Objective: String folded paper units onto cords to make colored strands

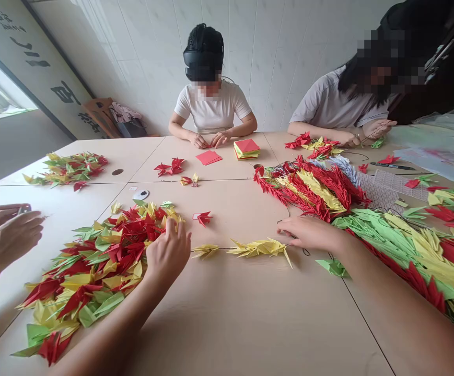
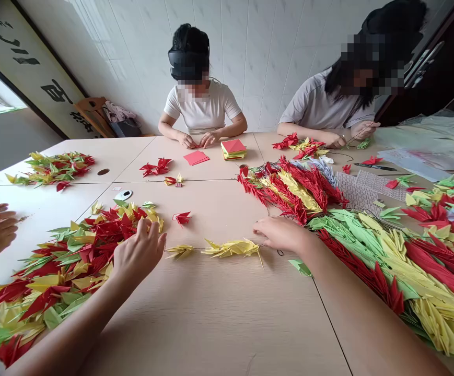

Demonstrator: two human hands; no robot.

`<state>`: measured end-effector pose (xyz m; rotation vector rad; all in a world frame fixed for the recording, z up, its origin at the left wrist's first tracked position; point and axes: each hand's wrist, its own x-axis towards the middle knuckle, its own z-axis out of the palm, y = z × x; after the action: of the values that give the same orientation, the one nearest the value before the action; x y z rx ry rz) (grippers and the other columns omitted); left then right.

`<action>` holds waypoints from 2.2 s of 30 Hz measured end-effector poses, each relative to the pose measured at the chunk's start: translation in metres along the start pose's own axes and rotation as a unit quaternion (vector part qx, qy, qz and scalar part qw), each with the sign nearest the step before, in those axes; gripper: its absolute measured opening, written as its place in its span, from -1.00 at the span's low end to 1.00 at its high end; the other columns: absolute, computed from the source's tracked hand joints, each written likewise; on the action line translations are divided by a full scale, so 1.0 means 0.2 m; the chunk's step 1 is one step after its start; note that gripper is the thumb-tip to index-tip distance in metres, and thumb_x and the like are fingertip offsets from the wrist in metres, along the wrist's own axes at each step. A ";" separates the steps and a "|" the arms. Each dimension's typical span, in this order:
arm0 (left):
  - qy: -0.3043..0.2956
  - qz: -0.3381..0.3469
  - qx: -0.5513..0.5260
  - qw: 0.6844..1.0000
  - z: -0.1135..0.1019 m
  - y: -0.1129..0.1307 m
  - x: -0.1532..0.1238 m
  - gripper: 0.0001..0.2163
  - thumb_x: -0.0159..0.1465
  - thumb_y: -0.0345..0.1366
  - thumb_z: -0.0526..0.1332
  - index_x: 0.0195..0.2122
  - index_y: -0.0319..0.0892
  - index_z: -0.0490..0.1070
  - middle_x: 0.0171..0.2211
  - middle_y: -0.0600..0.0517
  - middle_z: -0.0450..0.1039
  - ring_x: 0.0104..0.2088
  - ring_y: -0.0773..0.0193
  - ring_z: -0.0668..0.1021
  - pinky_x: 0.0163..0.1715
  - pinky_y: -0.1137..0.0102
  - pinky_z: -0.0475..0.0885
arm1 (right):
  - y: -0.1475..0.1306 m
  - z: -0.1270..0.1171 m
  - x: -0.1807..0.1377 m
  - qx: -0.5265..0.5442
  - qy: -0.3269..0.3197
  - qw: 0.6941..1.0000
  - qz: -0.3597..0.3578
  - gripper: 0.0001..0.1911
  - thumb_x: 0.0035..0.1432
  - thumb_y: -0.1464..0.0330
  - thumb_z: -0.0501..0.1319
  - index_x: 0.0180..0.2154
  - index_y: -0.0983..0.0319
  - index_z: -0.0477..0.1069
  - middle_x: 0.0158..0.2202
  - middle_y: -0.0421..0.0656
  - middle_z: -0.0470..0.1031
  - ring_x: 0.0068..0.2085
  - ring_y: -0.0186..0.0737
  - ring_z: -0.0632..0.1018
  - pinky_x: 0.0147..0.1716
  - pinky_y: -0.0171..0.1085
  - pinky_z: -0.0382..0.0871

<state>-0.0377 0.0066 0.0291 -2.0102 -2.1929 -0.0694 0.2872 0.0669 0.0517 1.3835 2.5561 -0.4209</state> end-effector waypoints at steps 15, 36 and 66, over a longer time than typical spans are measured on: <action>-0.044 0.343 -0.270 0.899 0.16 0.16 -0.09 -0.47 0.30 -0.21 0.15 0.29 -0.03 0.10 0.18 -0.13 0.32 0.24 -0.07 0.24 0.22 0.01 -0.11 | -0.14 0.05 -0.02 0.108 0.030 0.990 -0.088 -0.65 0.10 0.47 0.11 -0.04 0.19 0.38 -0.17 -0.11 0.52 -0.19 -0.17 0.52 -0.28 -0.31 0.28; 0.083 0.277 -0.176 0.941 0.15 0.06 -0.01 -0.87 0.13 -0.37 0.19 -0.28 -0.11 0.43 -0.25 0.05 0.55 -0.15 0.15 0.52 -0.14 0.22 0.26 | -0.11 0.30 -0.01 0.252 0.194 0.945 -0.078 -0.79 0.26 0.34 0.04 -0.17 0.13 0.44 -0.28 -0.25 0.59 -0.32 -0.27 0.59 -0.32 -0.31 0.41; 0.111 0.309 -0.190 0.925 0.17 0.12 -0.04 -0.83 0.30 -0.22 0.20 -0.10 -0.08 0.44 -0.25 0.03 0.58 -0.19 0.20 0.56 -0.09 0.21 0.22 | -0.11 0.30 -0.02 0.089 0.285 0.945 -0.135 -0.80 0.27 0.48 0.03 -0.12 0.19 0.33 -0.32 -0.18 0.56 -0.33 -0.25 0.57 -0.34 -0.30 0.42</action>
<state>-0.0167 0.0061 -0.0079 -2.6480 -1.4048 -0.6457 0.2731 0.0321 -0.0007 1.3703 3.2767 -0.3350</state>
